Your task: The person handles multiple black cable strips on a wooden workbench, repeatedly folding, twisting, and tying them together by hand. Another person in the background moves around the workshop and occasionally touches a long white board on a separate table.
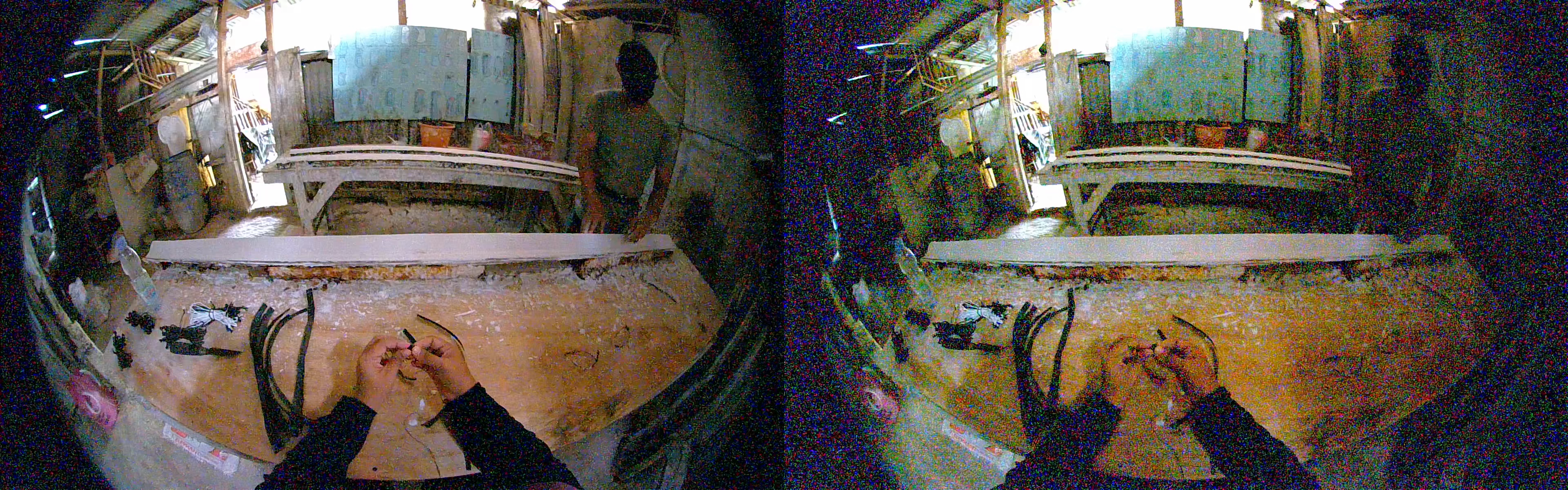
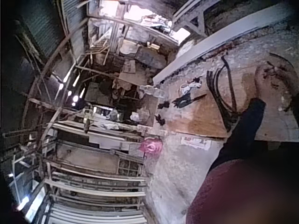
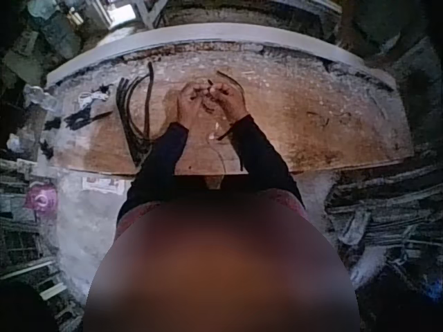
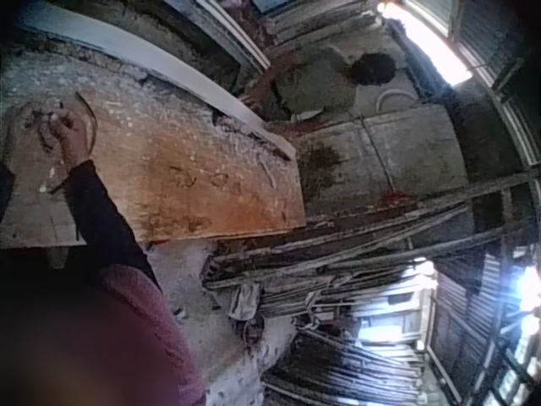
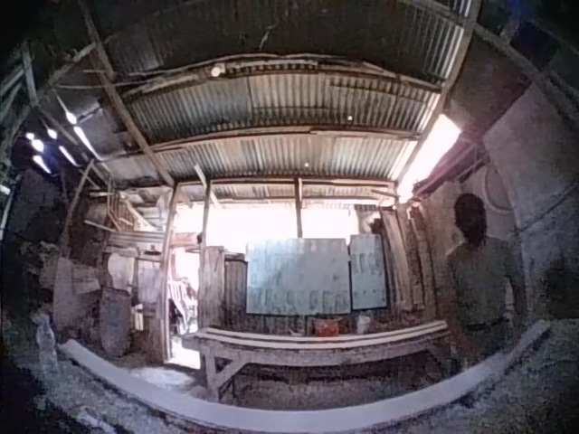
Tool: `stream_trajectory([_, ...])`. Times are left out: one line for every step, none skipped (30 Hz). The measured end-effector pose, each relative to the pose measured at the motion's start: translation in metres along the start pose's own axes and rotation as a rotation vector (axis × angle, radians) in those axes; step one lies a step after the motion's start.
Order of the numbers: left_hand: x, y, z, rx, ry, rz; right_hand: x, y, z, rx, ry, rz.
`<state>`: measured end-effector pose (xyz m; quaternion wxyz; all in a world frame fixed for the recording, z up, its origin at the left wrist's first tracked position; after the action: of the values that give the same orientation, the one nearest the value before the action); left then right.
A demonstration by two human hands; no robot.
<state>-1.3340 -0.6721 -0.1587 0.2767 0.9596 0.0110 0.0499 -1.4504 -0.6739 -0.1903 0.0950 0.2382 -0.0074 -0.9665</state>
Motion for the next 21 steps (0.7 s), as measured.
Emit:
stream_trajectory([0.000, 0.001, -0.002, -0.003, 0.058, 0.017, 0.000, 0.000, 0.000, 0.000, 0.010, -0.001])
stream_trajectory([-0.001, 0.001, -0.004, -0.013, 0.052, 0.027, 0.001, 0.001, 0.000, 0.002, 0.008, -0.004])
stream_trajectory([-0.001, 0.002, -0.004, -0.008, 0.062, 0.032, 0.002, 0.001, -0.001, 0.003, 0.006, -0.006])
stream_trajectory([-0.002, 0.002, -0.004, -0.002, 0.071, 0.038, 0.002, 0.001, -0.001, 0.004, 0.004, -0.009])
stream_trajectory([0.000, 0.002, -0.004, 0.005, 0.032, 0.015, 0.004, 0.001, -0.001, 0.004, -0.008, -0.020])
stream_trajectory([0.001, 0.003, -0.003, 0.012, -0.006, -0.009, 0.004, 0.001, -0.002, 0.005, -0.020, -0.030])
stream_trajectory([0.003, 0.003, -0.002, 0.020, -0.043, -0.032, 0.005, 0.001, -0.002, 0.004, -0.032, -0.040])
stream_trajectory([0.002, 0.003, 0.000, 0.040, -0.040, -0.011, 0.005, 0.001, -0.002, 0.011, -0.041, -0.040])
stream_trajectory([0.001, 0.004, 0.002, 0.059, -0.037, 0.009, 0.005, 0.001, -0.001, 0.017, -0.050, -0.039])
stream_trajectory([0.000, 0.004, 0.005, 0.079, -0.034, 0.030, 0.004, 0.001, -0.001, 0.024, -0.058, -0.038])
stream_trajectory([-0.001, 0.004, 0.006, 0.091, -0.033, 0.044, 0.003, 0.001, 0.001, 0.038, -0.060, -0.026])
stream_trajectory([-0.002, 0.003, 0.008, 0.104, -0.032, 0.058, 0.002, 0.001, 0.003, 0.053, -0.062, -0.013])
stream_trajectory([-0.003, 0.003, 0.009, 0.116, -0.031, 0.072, 0.000, 0.001, 0.005, 0.067, -0.063, 0.000])
stream_trajectory([-0.003, 0.003, 0.011, 0.134, -0.051, 0.080, 0.000, 0.001, 0.006, 0.078, -0.086, 0.004])
stream_trajectory([-0.004, 0.003, 0.014, 0.151, -0.071, 0.088, -0.001, 0.001, 0.008, 0.089, -0.109, 0.008])
stream_trajectory([-0.004, 0.002, 0.016, 0.169, -0.092, 0.097, -0.002, 0.000, 0.010, 0.100, -0.131, 0.012])
stream_trajectory([-0.006, 0.002, 0.018, 0.186, -0.109, 0.116, -0.002, 0.000, 0.011, 0.107, -0.137, 0.013])
stream_trajectory([-0.008, 0.003, 0.021, 0.203, -0.126, 0.135, -0.003, -0.001, 0.013, 0.113, -0.142, 0.015])
stream_trajectory([-0.010, 0.004, 0.023, 0.220, -0.143, 0.154, -0.003, -0.002, 0.014, 0.120, -0.148, 0.016])
stream_trajectory([-0.011, 0.004, 0.022, 0.204, -0.169, 0.156, -0.004, -0.002, 0.015, 0.129, -0.171, 0.019])
stream_trajectory([-0.011, 0.005, 0.021, 0.188, -0.195, 0.158, -0.005, -0.002, 0.017, 0.137, -0.195, 0.023])
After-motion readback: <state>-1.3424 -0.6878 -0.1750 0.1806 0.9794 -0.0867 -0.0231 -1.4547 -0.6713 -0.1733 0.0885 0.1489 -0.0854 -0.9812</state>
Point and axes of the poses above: each hand's wrist, its own y-axis towards the middle knuckle, its own x-axis out of the back of the hand, z = x × y, the point moved 9 cm from there along y, towards the middle knuckle, and after that the axes turned 1 degree about y, right-handed, at the moved point
